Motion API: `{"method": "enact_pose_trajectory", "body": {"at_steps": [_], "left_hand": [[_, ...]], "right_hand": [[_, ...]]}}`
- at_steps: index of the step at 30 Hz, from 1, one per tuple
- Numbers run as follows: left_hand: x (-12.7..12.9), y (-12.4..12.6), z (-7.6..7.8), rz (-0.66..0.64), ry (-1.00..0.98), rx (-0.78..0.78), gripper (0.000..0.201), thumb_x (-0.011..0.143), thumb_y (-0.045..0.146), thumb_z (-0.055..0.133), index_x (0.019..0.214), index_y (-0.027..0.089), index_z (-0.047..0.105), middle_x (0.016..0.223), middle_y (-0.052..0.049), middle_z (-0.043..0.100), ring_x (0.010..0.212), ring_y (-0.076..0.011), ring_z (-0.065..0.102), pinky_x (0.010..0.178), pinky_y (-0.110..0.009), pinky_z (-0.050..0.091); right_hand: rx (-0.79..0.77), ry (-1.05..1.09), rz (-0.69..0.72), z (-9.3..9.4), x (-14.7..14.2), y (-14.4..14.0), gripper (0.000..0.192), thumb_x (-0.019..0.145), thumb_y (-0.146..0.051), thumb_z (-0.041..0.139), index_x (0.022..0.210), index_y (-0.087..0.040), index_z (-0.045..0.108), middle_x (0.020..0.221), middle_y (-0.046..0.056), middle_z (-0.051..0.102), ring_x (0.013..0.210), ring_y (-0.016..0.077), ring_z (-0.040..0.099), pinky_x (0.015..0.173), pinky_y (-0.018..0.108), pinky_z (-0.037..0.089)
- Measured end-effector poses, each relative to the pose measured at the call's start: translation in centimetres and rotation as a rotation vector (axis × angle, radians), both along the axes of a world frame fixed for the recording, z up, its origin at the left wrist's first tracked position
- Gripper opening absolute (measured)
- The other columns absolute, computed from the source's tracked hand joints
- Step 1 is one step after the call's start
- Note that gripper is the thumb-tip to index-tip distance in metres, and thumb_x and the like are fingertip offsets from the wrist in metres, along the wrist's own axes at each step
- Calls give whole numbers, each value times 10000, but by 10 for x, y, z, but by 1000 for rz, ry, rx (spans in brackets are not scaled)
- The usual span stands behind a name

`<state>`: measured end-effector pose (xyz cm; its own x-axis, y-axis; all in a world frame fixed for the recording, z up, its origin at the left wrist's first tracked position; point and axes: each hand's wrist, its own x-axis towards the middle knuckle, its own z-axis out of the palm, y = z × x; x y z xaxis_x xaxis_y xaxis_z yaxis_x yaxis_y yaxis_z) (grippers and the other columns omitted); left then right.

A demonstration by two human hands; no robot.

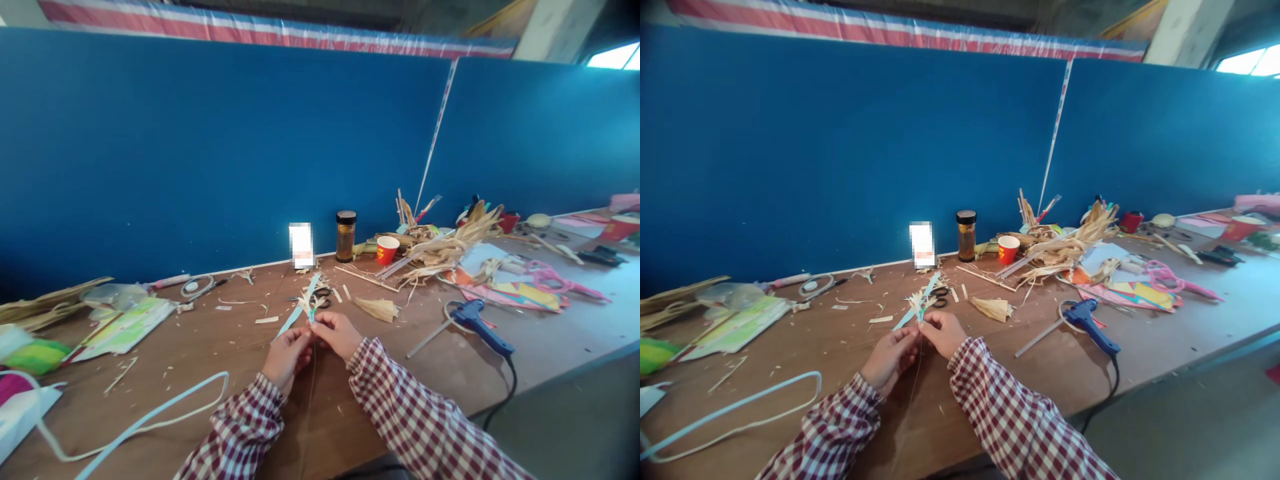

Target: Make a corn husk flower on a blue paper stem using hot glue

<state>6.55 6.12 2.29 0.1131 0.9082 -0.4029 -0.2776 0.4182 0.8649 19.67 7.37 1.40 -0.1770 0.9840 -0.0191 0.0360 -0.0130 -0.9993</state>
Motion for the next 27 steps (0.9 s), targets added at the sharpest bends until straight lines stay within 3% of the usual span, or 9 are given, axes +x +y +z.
{"method": "enact_pose_trajectory", "body": {"at_steps": [7, 14, 21, 27], "left_hand": [[-3, 21, 3, 51, 219, 206, 326, 588, 368, 739, 752, 115, 615, 535, 53, 550, 398, -34, 426, 347, -141, 337], [-5, 30, -1, 31, 140, 109, 141, 659, 240, 702, 683, 134, 613, 481, 54, 503, 367, -34, 399, 338, -146, 320], [-9, 29, -4, -30, 4, 31, 98, 715, 212, 671, 744, 135, 618, 521, 33, 521, 404, -34, 443, 369, -123, 383], [-11, 28, -7, -30, -94, 18, 104, 700, 197, 690, 738, 141, 610, 542, 32, 539, 414, -28, 463, 369, -106, 383]], "right_hand": [[-31, -13, -22, -1, -5, 0, 169, 744, -313, 561, 799, -160, 608, 582, -24, 523, 515, 94, 475, 462, 208, 402], [-63, -6, -21, 0, -7, -1, 173, 727, -317, 587, 794, -158, 609, 617, -18, 547, 531, 88, 494, 450, 185, 403], [-277, 117, -58, 0, -6, 3, 300, 814, -412, 447, 815, -149, 593, 688, 25, 593, 528, 76, 528, 401, 147, 386], [-192, 44, 2, -3, -2, 1, 216, 732, -378, 594, 741, -162, 599, 695, 23, 617, 540, 82, 523, 377, 147, 361]]}}
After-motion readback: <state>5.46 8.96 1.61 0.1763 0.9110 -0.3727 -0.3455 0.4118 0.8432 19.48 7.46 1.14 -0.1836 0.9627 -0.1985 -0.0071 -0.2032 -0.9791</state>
